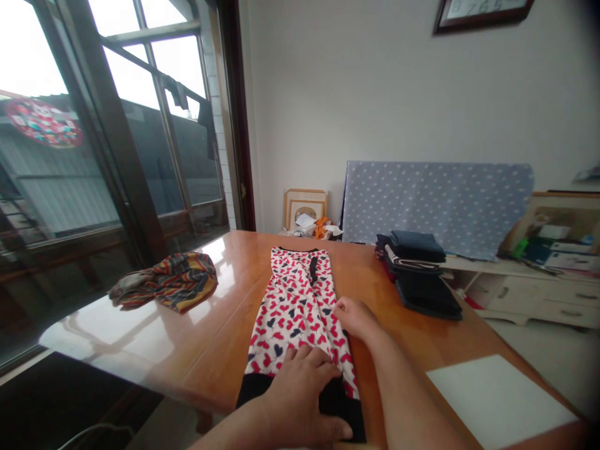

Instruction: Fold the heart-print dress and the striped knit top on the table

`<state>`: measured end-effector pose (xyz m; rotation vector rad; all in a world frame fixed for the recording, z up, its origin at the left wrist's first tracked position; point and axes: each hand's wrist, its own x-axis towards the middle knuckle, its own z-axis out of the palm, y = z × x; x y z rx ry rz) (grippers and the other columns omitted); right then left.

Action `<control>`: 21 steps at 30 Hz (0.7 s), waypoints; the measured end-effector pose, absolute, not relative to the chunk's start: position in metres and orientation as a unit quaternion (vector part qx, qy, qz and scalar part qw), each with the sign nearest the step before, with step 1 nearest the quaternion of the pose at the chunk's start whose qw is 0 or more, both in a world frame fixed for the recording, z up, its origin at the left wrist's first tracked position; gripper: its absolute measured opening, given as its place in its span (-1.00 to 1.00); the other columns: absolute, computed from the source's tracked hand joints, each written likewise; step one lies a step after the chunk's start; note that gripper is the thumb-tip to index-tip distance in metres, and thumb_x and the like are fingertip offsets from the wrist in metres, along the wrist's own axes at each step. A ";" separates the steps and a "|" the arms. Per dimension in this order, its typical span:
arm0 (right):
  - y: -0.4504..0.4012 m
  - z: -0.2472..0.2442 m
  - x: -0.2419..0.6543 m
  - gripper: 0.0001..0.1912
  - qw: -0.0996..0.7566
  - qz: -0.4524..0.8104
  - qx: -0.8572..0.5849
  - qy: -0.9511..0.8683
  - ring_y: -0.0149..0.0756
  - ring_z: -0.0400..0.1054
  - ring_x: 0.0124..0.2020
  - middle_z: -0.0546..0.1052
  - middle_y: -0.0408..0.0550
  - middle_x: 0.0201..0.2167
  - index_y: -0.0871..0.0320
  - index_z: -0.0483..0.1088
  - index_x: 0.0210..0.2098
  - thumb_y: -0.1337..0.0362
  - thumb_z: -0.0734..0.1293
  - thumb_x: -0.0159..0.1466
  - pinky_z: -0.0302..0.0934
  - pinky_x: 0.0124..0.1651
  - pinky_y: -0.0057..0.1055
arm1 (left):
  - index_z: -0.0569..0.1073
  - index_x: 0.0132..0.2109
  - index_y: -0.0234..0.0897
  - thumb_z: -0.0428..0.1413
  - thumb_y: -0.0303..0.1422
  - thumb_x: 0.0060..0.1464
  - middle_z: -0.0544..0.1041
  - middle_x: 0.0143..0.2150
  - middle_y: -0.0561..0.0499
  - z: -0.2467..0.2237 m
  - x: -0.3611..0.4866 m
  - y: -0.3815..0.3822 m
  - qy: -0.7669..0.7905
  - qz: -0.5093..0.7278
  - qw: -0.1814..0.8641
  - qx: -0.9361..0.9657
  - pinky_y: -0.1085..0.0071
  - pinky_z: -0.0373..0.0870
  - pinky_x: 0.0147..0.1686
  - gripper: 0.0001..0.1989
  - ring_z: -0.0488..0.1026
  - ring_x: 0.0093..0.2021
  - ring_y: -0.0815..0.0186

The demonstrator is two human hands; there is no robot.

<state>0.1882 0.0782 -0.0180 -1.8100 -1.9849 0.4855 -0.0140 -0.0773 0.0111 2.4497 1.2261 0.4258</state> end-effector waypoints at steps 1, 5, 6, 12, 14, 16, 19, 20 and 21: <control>0.079 -0.018 0.188 -0.76 0.208 0.174 -0.653 -0.707 -0.37 0.33 -0.38 0.59 -0.13 -0.35 0.07 0.51 -0.32 0.09 0.29 0.31 -0.09 -0.39 -0.43 | 0.50 0.11 -0.02 0.35 0.09 -0.17 0.46 0.11 -0.06 0.009 -0.011 -0.079 0.438 0.147 0.174 0.870 -0.05 0.20 0.17 -0.31 0.33 0.12 -0.07; 0.079 -0.020 0.188 -0.75 0.214 0.178 -0.671 -0.687 -0.35 0.38 -0.36 0.60 -0.12 -0.33 0.06 0.49 -0.23 0.07 0.27 0.33 -0.06 -0.39 -0.44 | 0.51 -0.04 -0.09 0.26 -0.17 -0.01 0.47 0.03 -0.06 0.009 -0.009 -0.079 0.447 0.129 0.165 0.870 0.00 0.25 0.12 -0.65 0.35 0.07 0.00; 0.079 -0.020 0.188 -0.75 0.215 0.176 -0.676 -0.683 -0.34 0.39 -0.35 0.60 -0.12 -0.31 0.06 0.49 -0.21 0.06 0.26 0.34 -0.05 -0.38 -0.44 | 0.50 -0.08 -0.11 0.22 -0.24 0.01 0.48 0.02 -0.07 0.010 -0.011 -0.079 0.448 0.121 0.167 0.870 0.02 0.26 0.10 -0.71 0.35 0.06 0.01; 0.077 -0.022 0.179 -0.68 0.188 0.139 -0.716 -0.658 -0.28 0.46 -0.27 0.61 -0.05 -0.26 0.07 0.48 -0.22 0.06 0.18 0.39 0.07 -0.33 -0.45 | 0.48 -0.23 -0.16 0.12 -0.44 -0.10 0.51 -0.09 -0.07 0.023 -0.054 -0.083 0.438 0.108 0.204 0.869 0.20 0.35 -0.03 -0.79 0.40 -0.05 0.08; 0.080 -0.019 0.174 -0.69 0.170 0.130 -0.733 -0.645 -0.25 0.48 -0.26 0.62 -0.03 -0.25 0.07 0.48 -0.22 0.06 0.19 0.38 0.12 -0.32 -0.43 | 0.51 -0.22 -0.13 0.09 -0.47 -0.11 0.54 -0.12 -0.04 0.035 -0.075 -0.091 0.440 0.095 0.233 0.862 0.26 0.36 -0.07 -0.74 0.42 -0.09 0.12; 0.086 -0.014 0.169 -0.68 0.157 0.130 -0.748 -0.632 -0.19 0.50 -0.23 0.62 0.03 -0.21 0.08 0.50 -0.18 0.02 0.23 0.35 0.18 -0.29 -0.39 | 0.55 -0.19 -0.10 0.07 -0.47 -0.11 0.56 -0.12 0.00 0.050 -0.095 -0.101 0.461 0.075 0.270 0.842 0.31 0.38 -0.11 -0.68 0.44 -0.10 0.14; 0.097 -0.004 0.161 -0.55 0.140 0.135 -0.765 -0.615 -0.04 0.52 -0.12 0.61 0.19 -0.09 0.14 0.52 -0.10 -0.08 0.27 0.31 0.27 -0.21 -0.28 | 0.56 -0.18 -0.07 0.05 -0.48 -0.14 0.58 -0.11 0.04 0.068 -0.119 -0.114 0.493 0.062 0.304 0.813 0.36 0.39 -0.14 -0.64 0.46 -0.11 0.17; 0.101 -0.002 0.158 -0.50 0.137 0.136 -0.770 -0.608 0.00 0.52 -0.08 0.60 0.24 -0.05 0.17 0.53 -0.08 -0.11 0.25 0.31 0.29 -0.17 -0.25 | 0.55 -0.18 -0.06 0.04 -0.48 -0.15 0.58 -0.11 0.06 0.071 -0.125 -0.117 0.497 0.065 0.307 0.809 0.37 0.39 -0.13 -0.63 0.47 -0.11 0.18; 0.104 0.001 0.154 -0.48 0.136 0.135 -0.776 -0.601 0.03 0.51 -0.04 0.59 0.27 -0.03 0.18 0.54 -0.06 -0.11 0.23 0.33 0.30 -0.14 -0.23 | 0.55 -0.19 -0.05 0.04 -0.49 -0.16 0.58 -0.11 0.07 0.071 -0.130 -0.119 0.498 0.070 0.306 0.808 0.37 0.39 -0.11 -0.63 0.47 -0.10 0.19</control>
